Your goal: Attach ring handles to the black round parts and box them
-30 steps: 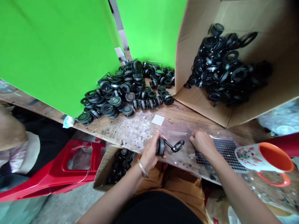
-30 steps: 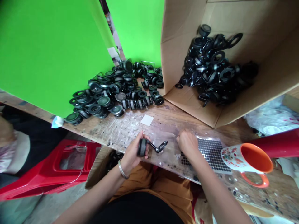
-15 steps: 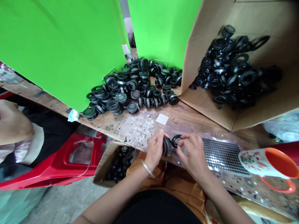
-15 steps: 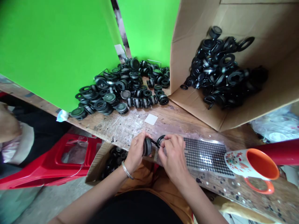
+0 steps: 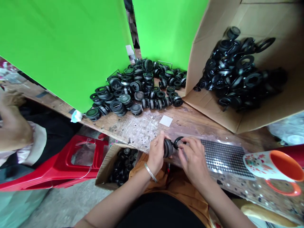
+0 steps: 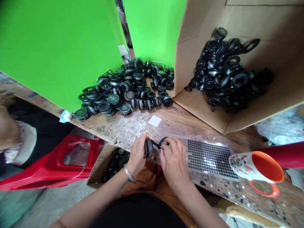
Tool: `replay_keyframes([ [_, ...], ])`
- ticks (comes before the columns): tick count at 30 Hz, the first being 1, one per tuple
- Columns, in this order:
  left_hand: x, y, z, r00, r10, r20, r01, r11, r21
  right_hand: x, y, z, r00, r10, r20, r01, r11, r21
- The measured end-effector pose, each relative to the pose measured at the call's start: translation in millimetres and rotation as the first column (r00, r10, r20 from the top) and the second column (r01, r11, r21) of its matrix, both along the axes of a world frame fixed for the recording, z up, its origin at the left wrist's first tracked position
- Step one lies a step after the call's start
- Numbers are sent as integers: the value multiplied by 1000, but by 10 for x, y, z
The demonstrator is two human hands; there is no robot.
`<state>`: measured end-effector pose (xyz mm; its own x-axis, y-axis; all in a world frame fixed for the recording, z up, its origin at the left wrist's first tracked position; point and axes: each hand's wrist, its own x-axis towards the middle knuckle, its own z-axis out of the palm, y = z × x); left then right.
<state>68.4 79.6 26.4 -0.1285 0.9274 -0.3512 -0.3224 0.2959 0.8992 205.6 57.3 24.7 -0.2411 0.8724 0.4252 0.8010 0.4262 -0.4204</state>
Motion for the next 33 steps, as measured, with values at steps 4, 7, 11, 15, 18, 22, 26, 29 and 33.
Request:
replay_keyframes([
  [4, -36, 39, 2, 997, 31, 66, -30, 999, -16, -70, -143, -42, 999, 41, 8, -41, 999, -22],
  [7, -69, 72, -28, 990, -5, 138, 13, 998, -59, -50, -177, -27, 996, 62, 64, -59, 998, -38],
  [11, -49, 70, -43, 952, -31, 306, 77, 987, -141, 40, -75, 82, 996, 44, 75, -44, 999, 3],
  [15, 13, 32, -25, 939, -9, 342, 72, 983, -172, 59, 1, 128, 985, 92, 143, -99, 994, 44],
  [18, 18, 23, 1, 943, -27, 331, 97, 976, -196, 41, -40, 93, 972, 135, 191, -151, 986, 67],
  [22, -4, 60, 70, 954, -86, 289, 138, 977, -163, 114, -99, 48, 977, 170, 127, -181, 981, 77],
  [26, 17, 117, 110, 947, -161, 277, 195, 976, -97, 288, -40, 15, 964, -16, -266, -15, 994, -111],
  [29, 54, 126, 83, 940, -184, 287, 212, 975, -69, 356, 33, -17, 747, -313, -586, -90, 826, -556],
  [33, 97, 101, 61, 945, -225, 239, 234, 972, -9, 334, 47, -52, 369, -506, -779, -480, 614, -626],
])
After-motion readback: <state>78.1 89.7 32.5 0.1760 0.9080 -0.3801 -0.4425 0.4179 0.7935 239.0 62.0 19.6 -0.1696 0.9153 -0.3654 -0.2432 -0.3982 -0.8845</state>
